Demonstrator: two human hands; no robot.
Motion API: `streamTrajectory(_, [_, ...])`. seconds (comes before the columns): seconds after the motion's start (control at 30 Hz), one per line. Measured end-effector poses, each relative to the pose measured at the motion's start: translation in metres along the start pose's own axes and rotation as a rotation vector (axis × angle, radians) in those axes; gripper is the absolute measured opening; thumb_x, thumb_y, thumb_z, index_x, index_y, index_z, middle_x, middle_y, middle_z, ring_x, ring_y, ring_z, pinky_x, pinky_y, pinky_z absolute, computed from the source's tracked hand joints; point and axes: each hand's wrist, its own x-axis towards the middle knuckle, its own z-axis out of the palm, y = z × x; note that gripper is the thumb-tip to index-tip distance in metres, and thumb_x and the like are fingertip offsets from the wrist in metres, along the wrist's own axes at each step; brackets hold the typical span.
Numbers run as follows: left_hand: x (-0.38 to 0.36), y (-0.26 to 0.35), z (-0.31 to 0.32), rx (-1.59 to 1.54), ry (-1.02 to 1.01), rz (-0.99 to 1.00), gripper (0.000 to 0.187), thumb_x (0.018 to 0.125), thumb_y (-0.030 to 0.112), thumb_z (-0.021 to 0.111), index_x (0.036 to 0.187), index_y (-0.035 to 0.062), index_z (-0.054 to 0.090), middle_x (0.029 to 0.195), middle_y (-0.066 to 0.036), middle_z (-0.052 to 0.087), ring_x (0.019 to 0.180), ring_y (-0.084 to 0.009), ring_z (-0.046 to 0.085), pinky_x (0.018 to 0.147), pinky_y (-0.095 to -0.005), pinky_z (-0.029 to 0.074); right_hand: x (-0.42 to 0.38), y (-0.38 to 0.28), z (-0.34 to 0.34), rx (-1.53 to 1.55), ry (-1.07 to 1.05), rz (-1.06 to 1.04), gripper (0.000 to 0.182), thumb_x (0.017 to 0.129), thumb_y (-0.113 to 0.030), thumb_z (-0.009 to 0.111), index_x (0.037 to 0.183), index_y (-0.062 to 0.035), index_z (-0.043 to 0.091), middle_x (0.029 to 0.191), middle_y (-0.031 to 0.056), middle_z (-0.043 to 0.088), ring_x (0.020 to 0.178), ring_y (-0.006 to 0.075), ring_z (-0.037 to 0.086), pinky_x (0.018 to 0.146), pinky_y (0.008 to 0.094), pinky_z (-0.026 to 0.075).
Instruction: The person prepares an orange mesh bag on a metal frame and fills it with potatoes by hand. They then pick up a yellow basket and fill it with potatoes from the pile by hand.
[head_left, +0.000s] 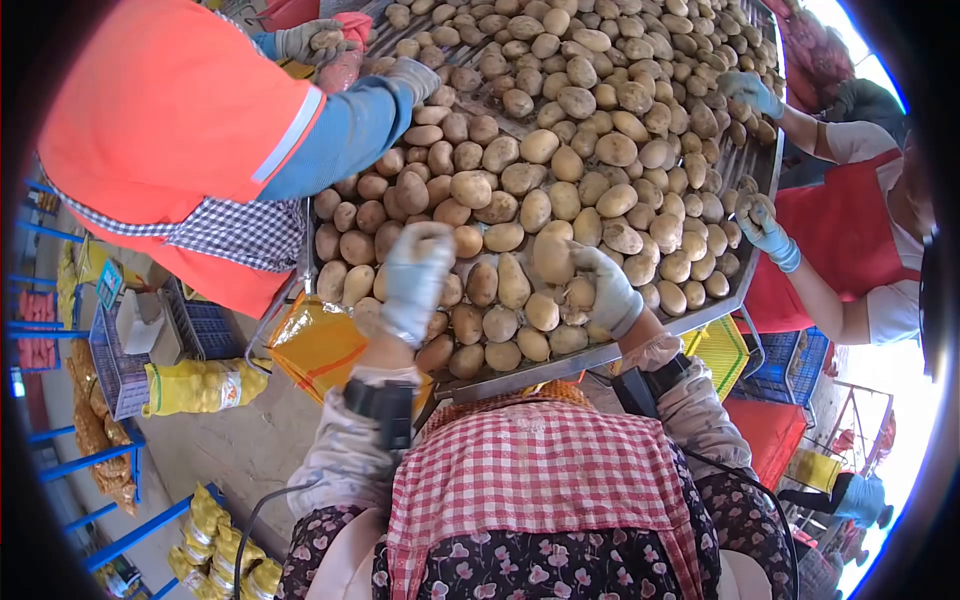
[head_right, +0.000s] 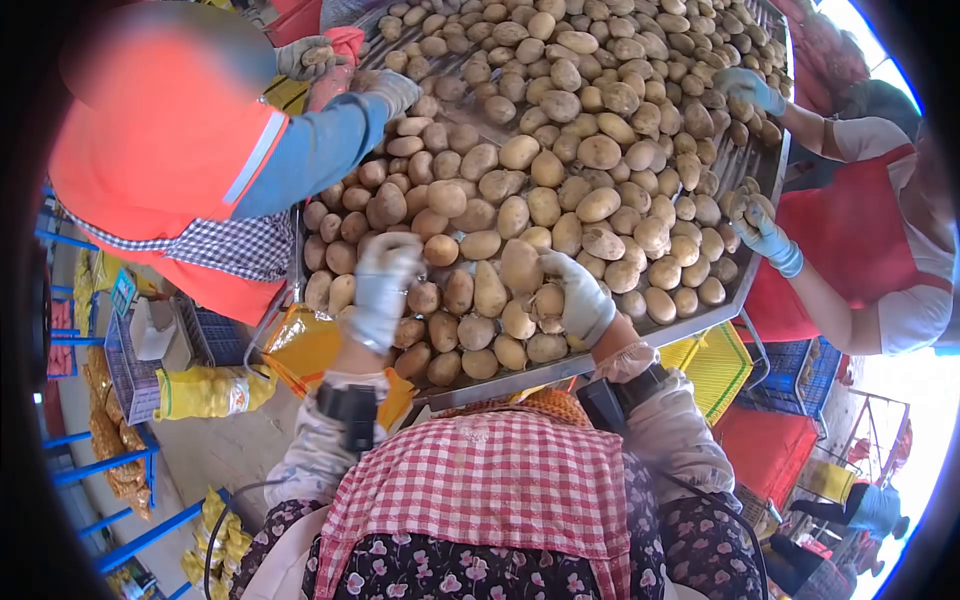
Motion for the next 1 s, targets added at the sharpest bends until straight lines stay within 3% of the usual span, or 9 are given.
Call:
streamTrajectory(0.03, [0.006, -0.005, 0.017, 0.669, -0.043, 0.409, 0.039, 0.075, 0.017, 0.066, 0.113, 0.0104, 0.057, 0.113, -0.009, 0.059, 0.095, -0.0275, 0.059, 0.078, -0.0382, 0.051, -0.008, -0.005, 0.002, -0.002, 0.01, -0.001, 0.046, 0.088, -0.028, 0.052, 0.127, -0.0037, 0.047, 0.113, 0.0142, 0.059, 0.096, 0.027, 0.063, 0.073, 0.0364, 0.056])
streamTrajectory(0.1, [0.002, 0.006, 0.032, 0.995, -0.102, 0.418, 0.037, 0.074, 0.017, 0.065, 0.11, 0.0109, 0.059, 0.112, -0.009, 0.058, 0.095, -0.0279, 0.058, 0.078, -0.0395, 0.05, -0.024, -0.032, 0.013, 0.867, -0.179, 0.25, 0.049, 0.091, -0.038, 0.047, 0.127, -0.0039, 0.046, 0.116, 0.0146, 0.058, 0.096, 0.0279, 0.063, 0.072, 0.0378, 0.057])
streamTrajectory(0.13, [-0.001, 0.012, 0.036, 1.329, -0.151, 0.412, 0.035, 0.073, 0.017, 0.065, 0.106, 0.0114, 0.061, 0.111, -0.008, 0.058, 0.095, -0.0284, 0.057, 0.077, -0.0407, 0.049, -0.027, -0.041, 0.019, 0.841, -0.123, 0.262, 0.055, 0.093, -0.047, 0.042, 0.127, -0.004, 0.047, 0.114, 0.0149, 0.058, 0.095, 0.0281, 0.063, 0.071, 0.0375, 0.056])
streamTrajectory(0.33, [-0.004, 0.039, -0.008, 1.486, -0.419, 0.118, 0.032, 0.076, 0.021, 0.061, 0.107, 0.014, 0.063, 0.103, -0.007, 0.059, 0.094, -0.0276, 0.057, 0.075, -0.0413, 0.049, -0.037, -0.046, 0.018, 0.842, -0.002, 0.161, 0.056, 0.09, -0.053, 0.046, 0.116, -0.0033, 0.054, 0.093, 0.0109, 0.062, 0.071, 0.0226, 0.062, 0.056, 0.0338, 0.051])
streamTrajectory(0.43, [0.025, 0.027, 0.025, 1.279, -0.367, 0.302, 0.035, 0.078, 0.022, 0.059, 0.112, 0.0158, 0.062, 0.1, -0.006, 0.061, 0.091, -0.0267, 0.059, 0.074, -0.0404, 0.05, -0.04, -0.048, 0.024, 0.833, 0.092, 0.167, 0.056, 0.09, -0.055, 0.046, 0.109, -0.0036, 0.058, 0.089, 0.0103, 0.063, 0.07, 0.0218, 0.062, 0.053, 0.0315, 0.05])
streamTrajectory(0.6, [0.026, -0.015, 0.088, 1.675, -0.503, 0.306, 0.044, 0.081, 0.021, 0.06, 0.124, 0.0185, 0.052, 0.103, -0.01, 0.057, 0.093, -0.0273, 0.06, 0.073, -0.038, 0.051, -0.048, -0.051, 0.024, 0.858, 0.175, 0.171, 0.053, 0.09, -0.051, 0.048, 0.12, -0.0069, 0.053, 0.101, 0.0124, 0.063, 0.08, 0.0252, 0.063, 0.064, 0.0358, 0.053])
streamTrajectory(0.77, [0.035, 0.02, 0.077, 1.583, -0.788, 0.226, 0.046, 0.081, 0.024, 0.063, 0.125, 0.0162, 0.049, 0.112, -0.013, 0.054, 0.097, -0.031, 0.06, 0.079, -0.0422, 0.051, -0.061, -0.043, 0.023, 0.977, 0.075, 0.074, 0.05, 0.089, -0.04, 0.05, 0.131, -0.0125, 0.046, 0.122, 0.0122, 0.056, 0.107, 0.0297, 0.056, 0.09, 0.0463, 0.046])
streamTrajectory(0.87, [0.042, 0.019, 0.081, 1.509, -0.738, -0.086, 0.04, 0.086, 0.033, 0.059, 0.12, 0.0134, 0.052, 0.114, -0.015, 0.055, 0.103, -0.0336, 0.059, 0.082, -0.0484, 0.049, -0.063, -0.044, 0.024, 1.033, 0.082, 0.061, 0.05, 0.089, -0.04, 0.051, 0.13, -0.0124, 0.047, 0.123, 0.0125, 0.055, 0.108, 0.0291, 0.055, 0.089, 0.046, 0.046])
streamTrajectory(1.0, [0.051, 0.012, 0.081, 1.438, -0.739, -0.07, 0.034, 0.087, 0.031, 0.058, 0.116, 0.0132, 0.058, 0.111, -0.019, 0.061, 0.103, -0.0332, 0.06, 0.085, -0.0404, 0.049, -0.062, -0.047, 0.018, 1.116, 0.074, 0.061, 0.047, 0.089, -0.045, 0.047, 0.123, -0.012, 0.052, 0.111, 0.0101, 0.06, 0.094, 0.0271, 0.061, 0.077, 0.0433, 0.05])
